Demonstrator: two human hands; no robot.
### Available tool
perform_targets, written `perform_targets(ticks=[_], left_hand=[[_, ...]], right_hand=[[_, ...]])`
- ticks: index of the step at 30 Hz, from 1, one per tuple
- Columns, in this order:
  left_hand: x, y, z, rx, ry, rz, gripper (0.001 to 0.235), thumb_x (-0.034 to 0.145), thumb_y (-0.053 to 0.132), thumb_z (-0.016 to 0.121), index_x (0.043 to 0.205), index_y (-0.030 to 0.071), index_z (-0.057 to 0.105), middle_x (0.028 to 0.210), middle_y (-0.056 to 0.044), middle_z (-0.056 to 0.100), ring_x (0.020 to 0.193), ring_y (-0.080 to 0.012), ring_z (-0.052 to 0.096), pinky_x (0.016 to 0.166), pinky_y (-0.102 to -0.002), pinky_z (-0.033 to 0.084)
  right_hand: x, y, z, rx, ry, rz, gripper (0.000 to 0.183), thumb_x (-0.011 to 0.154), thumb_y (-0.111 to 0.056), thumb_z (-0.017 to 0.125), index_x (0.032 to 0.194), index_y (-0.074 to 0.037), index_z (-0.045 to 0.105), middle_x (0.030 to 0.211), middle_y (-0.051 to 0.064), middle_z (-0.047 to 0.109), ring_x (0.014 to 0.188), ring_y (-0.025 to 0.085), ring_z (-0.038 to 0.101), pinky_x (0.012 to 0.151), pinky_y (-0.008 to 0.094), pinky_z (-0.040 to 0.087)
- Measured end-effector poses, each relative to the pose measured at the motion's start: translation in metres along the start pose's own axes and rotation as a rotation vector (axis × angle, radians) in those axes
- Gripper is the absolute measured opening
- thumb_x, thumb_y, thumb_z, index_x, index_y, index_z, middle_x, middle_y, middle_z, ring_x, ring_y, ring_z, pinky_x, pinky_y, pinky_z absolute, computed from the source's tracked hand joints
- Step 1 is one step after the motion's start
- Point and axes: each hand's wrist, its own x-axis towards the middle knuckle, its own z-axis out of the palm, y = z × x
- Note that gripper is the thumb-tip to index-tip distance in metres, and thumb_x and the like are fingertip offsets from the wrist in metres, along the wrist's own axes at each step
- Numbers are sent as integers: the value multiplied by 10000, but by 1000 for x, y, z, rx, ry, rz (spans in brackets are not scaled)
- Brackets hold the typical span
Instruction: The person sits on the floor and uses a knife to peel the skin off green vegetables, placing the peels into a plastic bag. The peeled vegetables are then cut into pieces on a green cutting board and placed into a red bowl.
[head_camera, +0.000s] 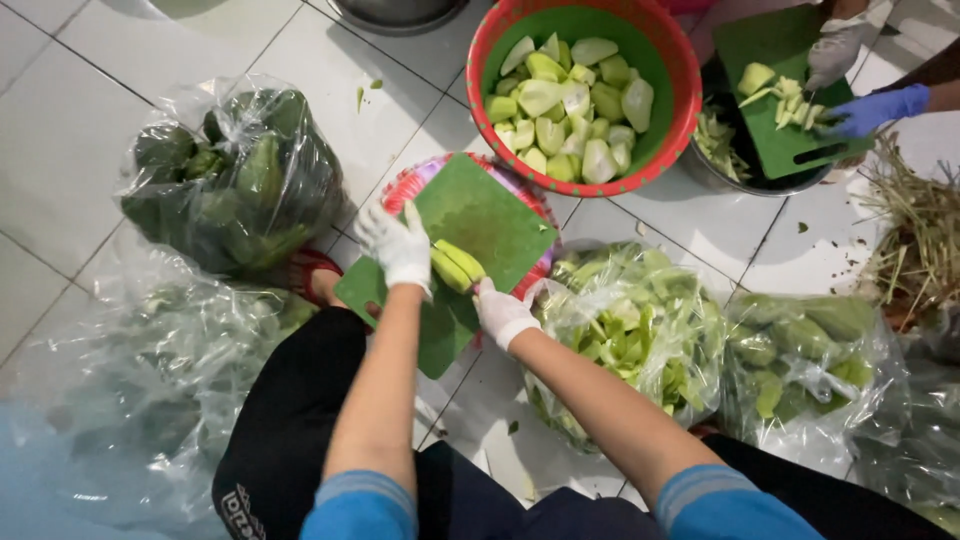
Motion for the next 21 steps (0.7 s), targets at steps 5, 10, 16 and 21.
perform_targets(ticks=[5, 10, 16, 21], left_hand=[[29, 17, 36, 149, -229, 233, 610, 1044, 539, 379, 1549, 220, 253, 1605, -183, 220, 1470, -480, 124, 1116, -731, 105], [31, -15, 70, 158, -137, 291, 609, 1041, 464, 446, 1532, 227, 175, 1582, -126, 164, 1467, -445, 89, 1097, -741, 128], [5, -1, 52, 259, -115, 189, 606, 1035, 473, 486, 1514, 203, 232, 1556, -111, 218, 1447, -373, 143, 1089, -659, 163], [22, -22, 74, 333, -190, -133, 714, 1006, 576, 419, 1569, 248, 128, 1558, -108, 219, 1454, -410, 165, 1086, -676, 144]], right_hand=[[25, 13, 24, -51, 24, -23, 387, 1082, -322, 318, 1359, -54, 351, 1047, 246, 727, 1167, 413, 650, 1092, 785, 73], [44, 31, 54, -105, 10, -43, 409, 1075, -287, 326, 1393, -29, 338, 1005, 220, 745, 1175, 388, 657, 1105, 771, 29], [6, 11, 25, -79, 85, -109, 425, 1066, -309, 354, 1353, 5, 352, 882, 264, 732, 977, 424, 724, 973, 630, 460], [-29, -17, -18, -107, 94, -138, 525, 1007, -143, 373, 1429, 151, 270, 941, 311, 717, 969, 411, 728, 870, 567, 548]])
